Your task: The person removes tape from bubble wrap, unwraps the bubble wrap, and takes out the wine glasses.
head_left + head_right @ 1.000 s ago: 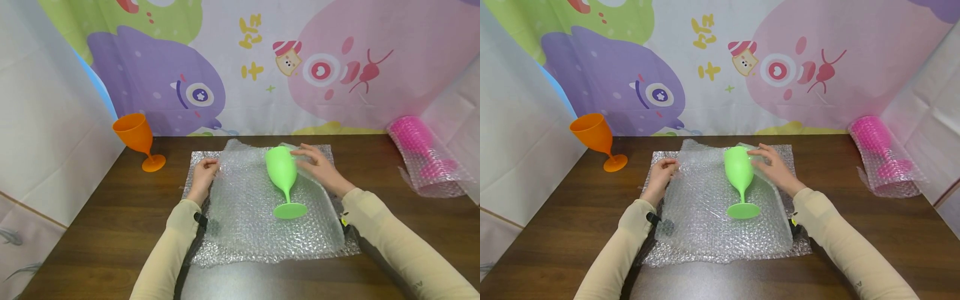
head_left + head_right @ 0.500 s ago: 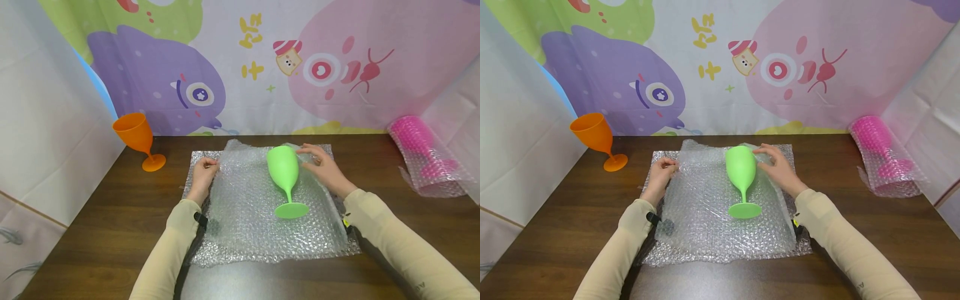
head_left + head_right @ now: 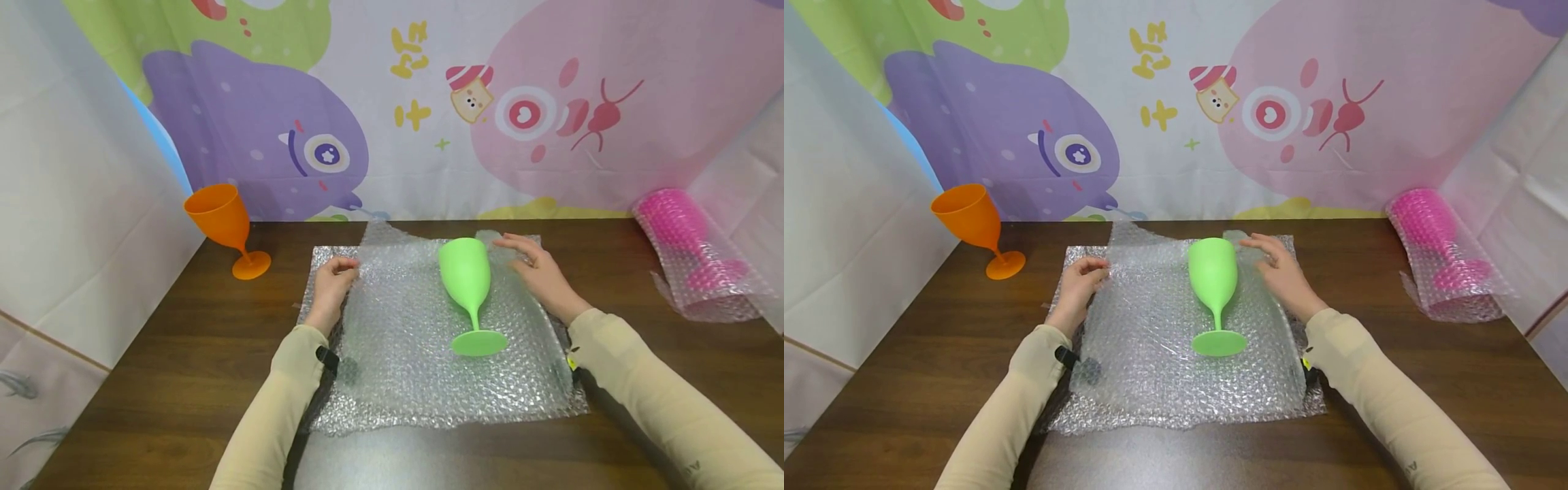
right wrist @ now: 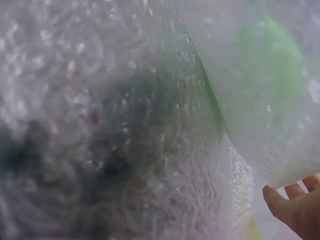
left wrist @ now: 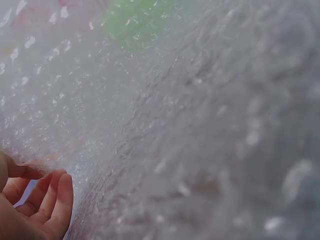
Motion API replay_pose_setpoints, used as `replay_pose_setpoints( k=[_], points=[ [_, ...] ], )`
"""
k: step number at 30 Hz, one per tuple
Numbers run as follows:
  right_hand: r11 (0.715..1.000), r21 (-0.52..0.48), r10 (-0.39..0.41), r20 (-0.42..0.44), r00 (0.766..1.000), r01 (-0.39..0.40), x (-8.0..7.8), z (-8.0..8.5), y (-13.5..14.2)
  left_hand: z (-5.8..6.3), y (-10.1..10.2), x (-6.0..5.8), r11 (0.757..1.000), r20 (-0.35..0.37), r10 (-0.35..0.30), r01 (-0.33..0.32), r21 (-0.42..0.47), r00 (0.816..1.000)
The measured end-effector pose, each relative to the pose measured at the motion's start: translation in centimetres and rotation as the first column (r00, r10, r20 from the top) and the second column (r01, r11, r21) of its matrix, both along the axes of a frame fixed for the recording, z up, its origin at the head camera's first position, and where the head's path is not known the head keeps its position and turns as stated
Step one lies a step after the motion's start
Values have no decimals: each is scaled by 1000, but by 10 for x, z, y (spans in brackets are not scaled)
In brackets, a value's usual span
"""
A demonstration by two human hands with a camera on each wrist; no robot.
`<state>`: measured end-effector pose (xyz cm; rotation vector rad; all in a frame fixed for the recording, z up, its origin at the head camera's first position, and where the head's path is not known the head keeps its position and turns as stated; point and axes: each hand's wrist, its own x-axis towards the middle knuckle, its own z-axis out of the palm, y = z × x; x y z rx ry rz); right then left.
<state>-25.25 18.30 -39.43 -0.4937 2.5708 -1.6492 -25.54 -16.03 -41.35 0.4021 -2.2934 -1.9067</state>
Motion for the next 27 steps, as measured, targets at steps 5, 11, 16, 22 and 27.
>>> replay_pose_setpoints(
  k=[5, 11, 16, 22, 27],
  points=[
    [1000, -4, -27, 43, 999, 27, 0, -2, 1, 1, 0, 1, 1000, 14, -7, 7, 13, 1000],
    [998, -2, -60, 70, 996, 60, -1, -3, 6, -1, 0, 0, 1000, 1, -6, 6, 30, 1000],
    [996, 1, -85, 61, 995, 85, -1, -3, 12, -2, -1, -1, 999, -4, -12, 13, 46, 1000],
    [997, 16, -82, 42, 996, 81, -1, -7, 17, -2, -2, 1, 999, 16, -25, 24, 42, 1000],
    [995, 29, -92, 30, 995, 91, -6, -10, 21, -3, -3, -1, 998, 26, -27, 25, 50, 999]
  ],
)
